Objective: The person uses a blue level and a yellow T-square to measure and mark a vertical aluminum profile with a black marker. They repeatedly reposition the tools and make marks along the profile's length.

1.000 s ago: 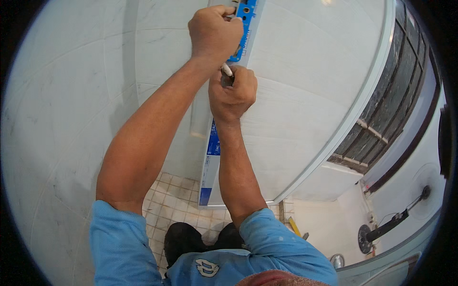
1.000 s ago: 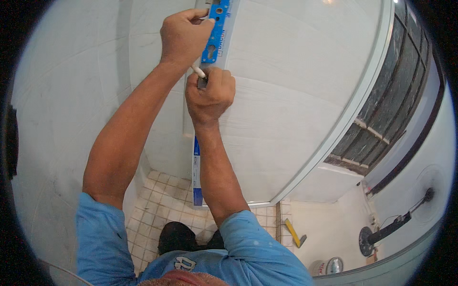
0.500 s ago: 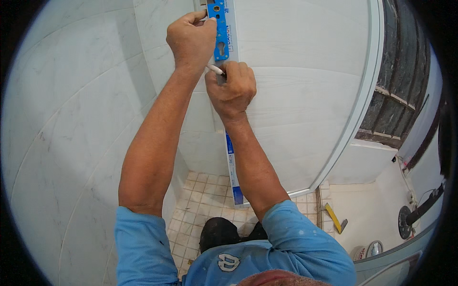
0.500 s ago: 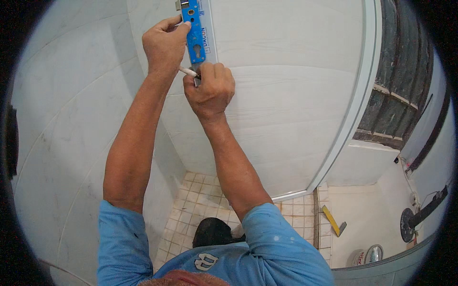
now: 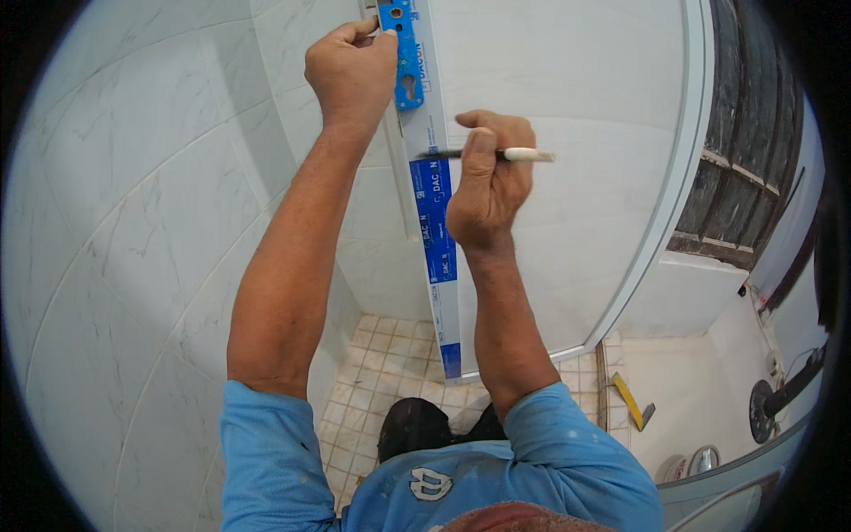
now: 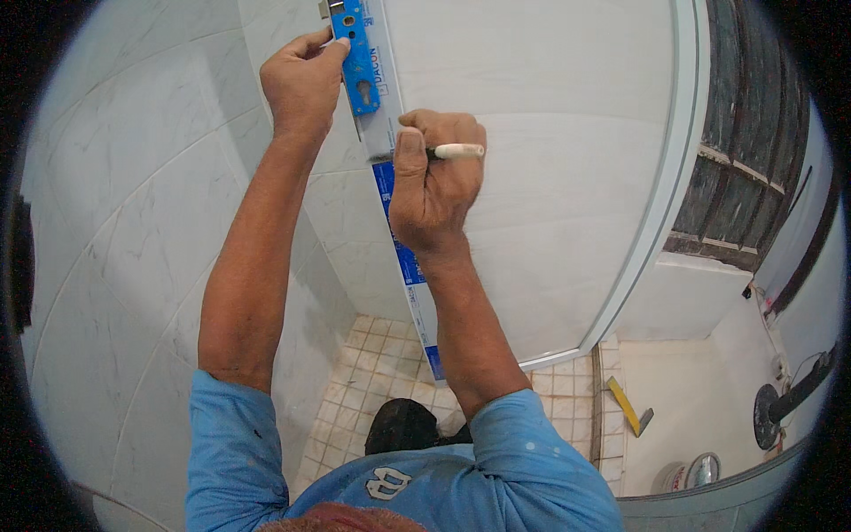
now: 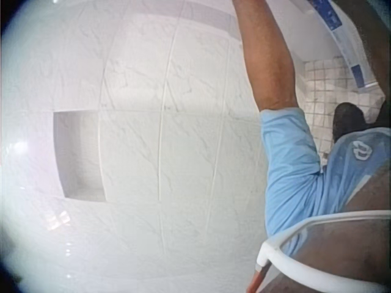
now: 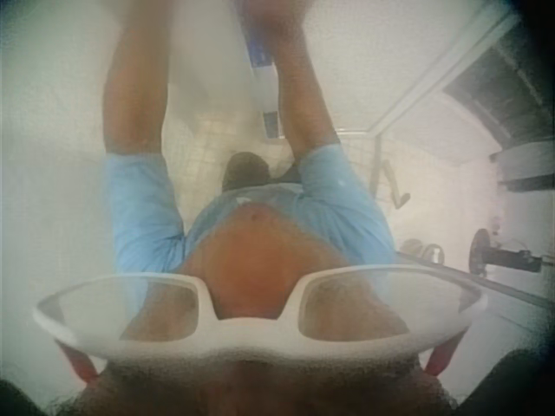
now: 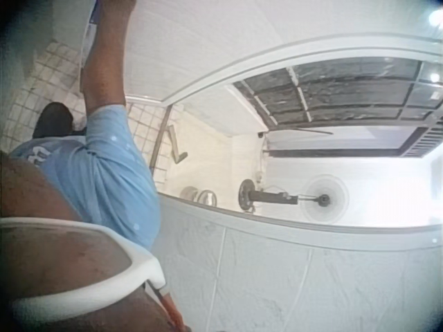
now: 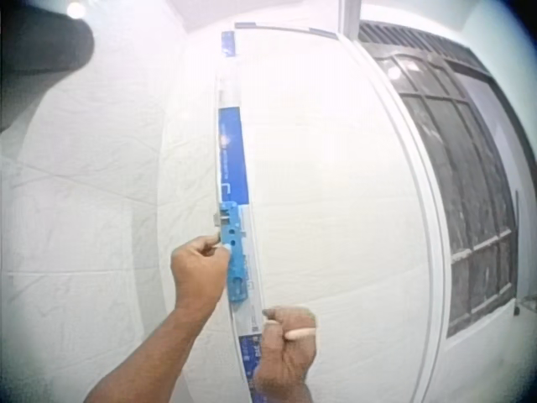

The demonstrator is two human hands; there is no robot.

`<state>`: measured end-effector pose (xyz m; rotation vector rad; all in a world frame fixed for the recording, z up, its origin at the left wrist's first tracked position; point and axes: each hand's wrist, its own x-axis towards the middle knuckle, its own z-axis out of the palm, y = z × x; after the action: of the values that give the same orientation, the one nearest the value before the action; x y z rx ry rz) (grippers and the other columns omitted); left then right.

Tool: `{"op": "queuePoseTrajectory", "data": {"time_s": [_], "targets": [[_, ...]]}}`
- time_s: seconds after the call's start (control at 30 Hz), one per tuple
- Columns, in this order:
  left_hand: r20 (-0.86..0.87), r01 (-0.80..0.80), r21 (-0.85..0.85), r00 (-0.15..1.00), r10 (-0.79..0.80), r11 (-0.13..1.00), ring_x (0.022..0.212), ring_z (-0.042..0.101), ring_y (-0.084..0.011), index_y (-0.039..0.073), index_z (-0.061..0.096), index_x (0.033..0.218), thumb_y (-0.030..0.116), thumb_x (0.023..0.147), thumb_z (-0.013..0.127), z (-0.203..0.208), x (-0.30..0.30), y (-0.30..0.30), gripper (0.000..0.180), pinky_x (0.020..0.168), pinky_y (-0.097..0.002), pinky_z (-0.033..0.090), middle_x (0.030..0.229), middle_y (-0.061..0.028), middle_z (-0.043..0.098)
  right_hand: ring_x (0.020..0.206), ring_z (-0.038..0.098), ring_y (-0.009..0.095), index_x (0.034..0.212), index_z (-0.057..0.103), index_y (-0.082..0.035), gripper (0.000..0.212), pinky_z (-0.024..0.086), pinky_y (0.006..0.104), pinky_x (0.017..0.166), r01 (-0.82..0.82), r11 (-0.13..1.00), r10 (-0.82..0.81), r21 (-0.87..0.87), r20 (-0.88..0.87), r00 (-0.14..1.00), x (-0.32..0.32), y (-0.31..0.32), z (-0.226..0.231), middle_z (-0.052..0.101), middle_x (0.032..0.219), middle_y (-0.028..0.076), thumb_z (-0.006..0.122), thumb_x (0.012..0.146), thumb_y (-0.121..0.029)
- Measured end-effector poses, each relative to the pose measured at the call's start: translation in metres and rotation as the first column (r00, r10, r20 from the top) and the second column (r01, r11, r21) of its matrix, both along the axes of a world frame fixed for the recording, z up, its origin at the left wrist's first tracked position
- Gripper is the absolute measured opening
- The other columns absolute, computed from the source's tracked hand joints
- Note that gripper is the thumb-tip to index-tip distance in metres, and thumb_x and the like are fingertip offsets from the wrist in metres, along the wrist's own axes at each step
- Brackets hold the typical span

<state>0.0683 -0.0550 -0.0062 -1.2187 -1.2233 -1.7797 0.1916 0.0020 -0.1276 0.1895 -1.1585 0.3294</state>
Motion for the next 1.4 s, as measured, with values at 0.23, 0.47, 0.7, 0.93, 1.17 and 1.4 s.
{"op": "queuePoseTrajectory", "data": {"time_s": [0.23,0.47,0.7,0.93,1.17,1.4], "targets": [[0.02,0.04,-0.023,0.999,-0.04,0.999,0.081,0.078,-0.019,-0.006,0.083,0.118,0.012,0.091,0.079,0.001,-0.001,-0.002,0.032,0.076,-0.034,0.063,0.094,-0.0156,0.083,0.07,0.066,0.021,0.105,0.072,0.001,0.009,0.053,0.035,0.063,-0.125,0.992,0.125,0.035,0.004,0.992,-0.003,-0.013,0.017,0.072,0.089,0.011,0.076,0.104,-0.007],[-0.013,0.033,-0.019,0.999,-0.033,0.999,0.081,0.078,-0.0194,-0.006,0.083,0.119,0.013,0.091,0.08,0.001,0.0,-0.005,0.033,0.076,-0.0338,0.062,0.092,-0.0148,0.083,0.079,0.073,0.024,0.106,0.076,0.001,0.009,0.058,0.0368,0.068,0.116,0.987,-0.113,0.115,-0.027,0.993,-0.021,-0.003,0.023,0.077,0.092,0.013,0.08,0.1,-0.004],[0.025,0.011,-0.018,1.0,-0.011,1.0,0.081,0.078,-0.0192,-0.005,0.083,0.119,0.013,0.091,0.08,0.0,0.004,-0.007,0.033,0.077,-0.0337,0.063,0.092,-0.0153,0.083,0.083,0.074,0.025,0.108,0.077,0.0,0.011,0.06,0.0381,0.072,0.213,0.971,-0.216,0.11,0.018,0.976,-0.02,-0.008,0.025,0.078,0.093,0.013,0.081,0.1,-0.006],[0.006,0.037,0.005,0.999,-0.037,0.999,0.079,0.078,-0.0197,-0.006,0.083,0.117,0.013,0.091,0.08,0.001,0.005,-0.007,0.033,0.075,-0.0341,0.063,0.091,-0.0155,0.083,0.081,0.073,0.024,0.107,0.077,0.0,0.012,0.058,0.0373,0.07,0.123,0.986,-0.123,0.109,-0.007,0.992,-0.027,-0.006,0.027,0.078,0.093,0.013,0.081,0.101,-0.009],[-0.02,0.041,0.047,0.999,-0.04,0.998,0.076,0.079,-0.0201,-0.005,0.084,0.115,0.012,0.089,0.078,0.001,0.004,-0.01,0.031,0.075,-0.0345,0.063,0.089,-0.0157,0.083,0.075,0.073,0.027,0.099,0.077,0.0,0.011,0.058,0.0399,0.068,-0.101,0.995,0.096,0.019,0.183,0.978,-0.008,-0.007,0.04,0.077,0.087,0.014,0.079,0.102,-0.011],[-0.007,0.045,0.058,0.999,-0.045,0.997,0.076,0.079,-0.0218,-0.005,0.084,0.111,0.011,0.088,0.076,0.001,0.011,-0.01,0.029,0.075,-0.0361,0.064,0.087,-0.0163,0.083,0.074,0.073,0.028,0.095,0.074,-0.001,0.012,0.058,0.0421,0.067,0.113,0.98,-0.151,0.163,0.244,0.958,0.003,-0.005,0.049,0.076,0.085,0.013,0.077,0.102,-0.01]]}}
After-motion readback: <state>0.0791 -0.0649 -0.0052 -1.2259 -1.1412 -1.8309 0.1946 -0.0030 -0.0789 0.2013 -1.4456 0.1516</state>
